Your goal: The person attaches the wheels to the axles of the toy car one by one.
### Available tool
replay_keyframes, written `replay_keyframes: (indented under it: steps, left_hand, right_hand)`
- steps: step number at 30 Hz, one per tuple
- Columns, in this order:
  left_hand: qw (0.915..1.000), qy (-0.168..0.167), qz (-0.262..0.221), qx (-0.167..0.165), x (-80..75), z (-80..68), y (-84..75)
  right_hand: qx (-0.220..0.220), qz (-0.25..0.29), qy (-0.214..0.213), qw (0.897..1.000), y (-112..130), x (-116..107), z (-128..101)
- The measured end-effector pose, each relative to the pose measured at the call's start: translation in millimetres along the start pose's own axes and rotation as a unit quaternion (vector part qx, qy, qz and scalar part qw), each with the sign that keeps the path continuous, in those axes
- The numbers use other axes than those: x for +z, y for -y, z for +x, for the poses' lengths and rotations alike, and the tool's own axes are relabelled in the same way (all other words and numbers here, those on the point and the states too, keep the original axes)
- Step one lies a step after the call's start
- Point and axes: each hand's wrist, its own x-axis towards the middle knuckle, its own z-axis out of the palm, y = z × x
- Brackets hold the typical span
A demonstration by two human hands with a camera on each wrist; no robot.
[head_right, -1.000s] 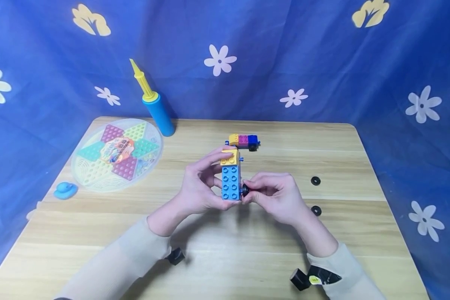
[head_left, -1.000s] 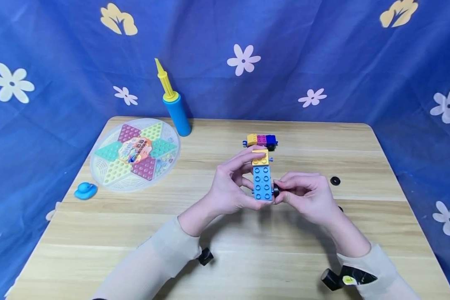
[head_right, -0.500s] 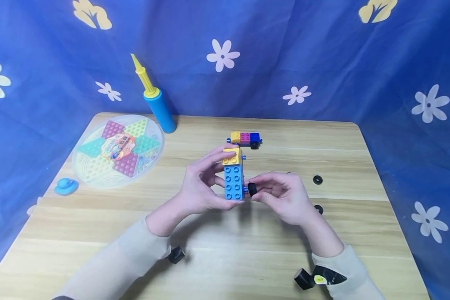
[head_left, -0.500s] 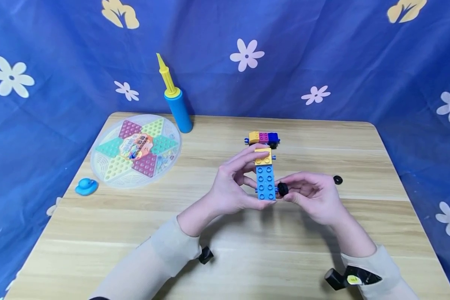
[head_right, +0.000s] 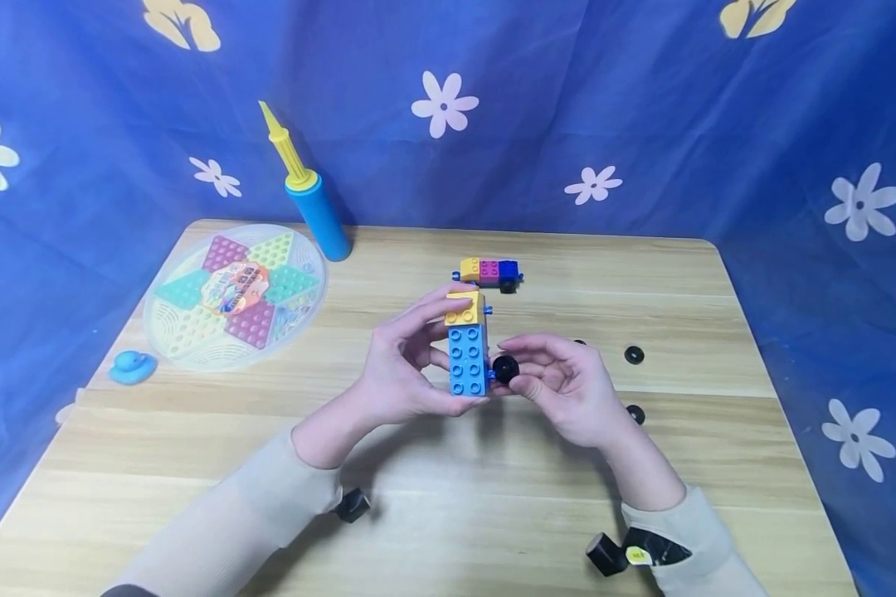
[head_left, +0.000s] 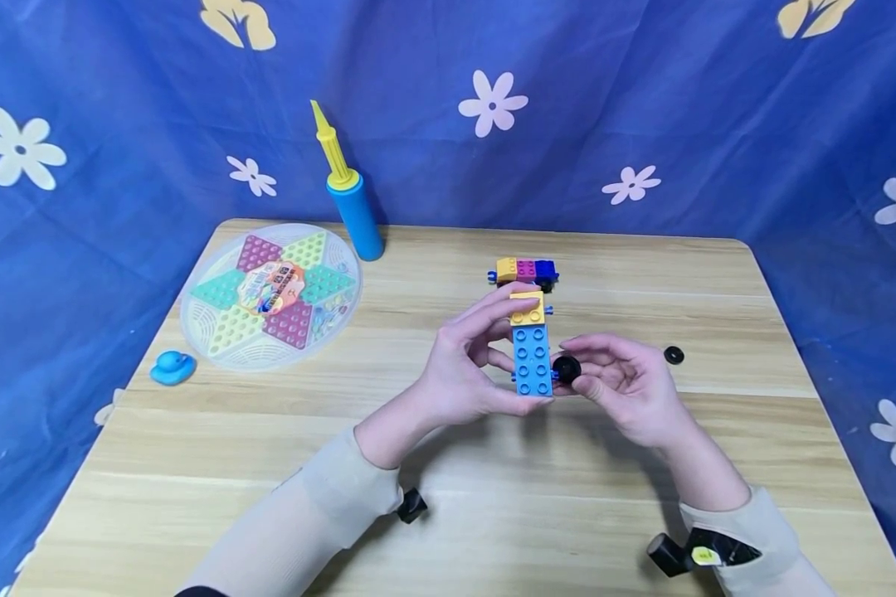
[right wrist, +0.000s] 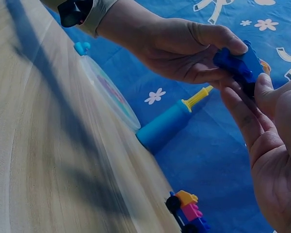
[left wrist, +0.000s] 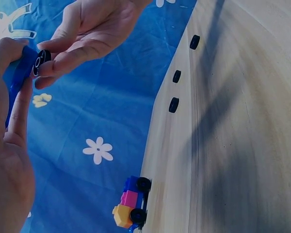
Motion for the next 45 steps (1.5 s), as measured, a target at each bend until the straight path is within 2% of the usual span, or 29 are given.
replay_keyframes:
  steps: [2,8,18,27,32,38,45]
  left_hand:
    - [1.0,-0.001,-0.002,0.0,0.2,0.0,0.1]
    - [1.0,0.0,-0.004,0.001,1.4,-0.3,0.7]
    - [0.9999,0.012,0.001,-0.003,0.6,-1.4,1.3]
    - [0.9997,0.019,0.01,0.013,0.4,0.7,3.8]
    - [0.9998,0.007,-0.004,0.018,2.1,-0.1,5.2]
    - [0.9997,0.018,0.003,0.016,-1.7,-1.1,3.2]
    - [0.9996,0.021,0.016,0.014,-3.9,-0.7,2.4]
  right_hand:
    - [0.001,0.005,0.002,1.0,1,0,0]
    - [0.01,-0.026,-0.004,1.0,1,1,0]
    - [-0.015,-0.042,-0.011,0.999,2,3,2]
    - [-0.032,-0.095,-0.02,0.995,7,7,9]
    - [-0.043,-0.087,-0.022,0.995,7,10,10]
    - [-0.051,-0.076,-0.005,0.996,4,9,9]
    - [-0.028,-0.073,-0.007,0.997,3,7,6]
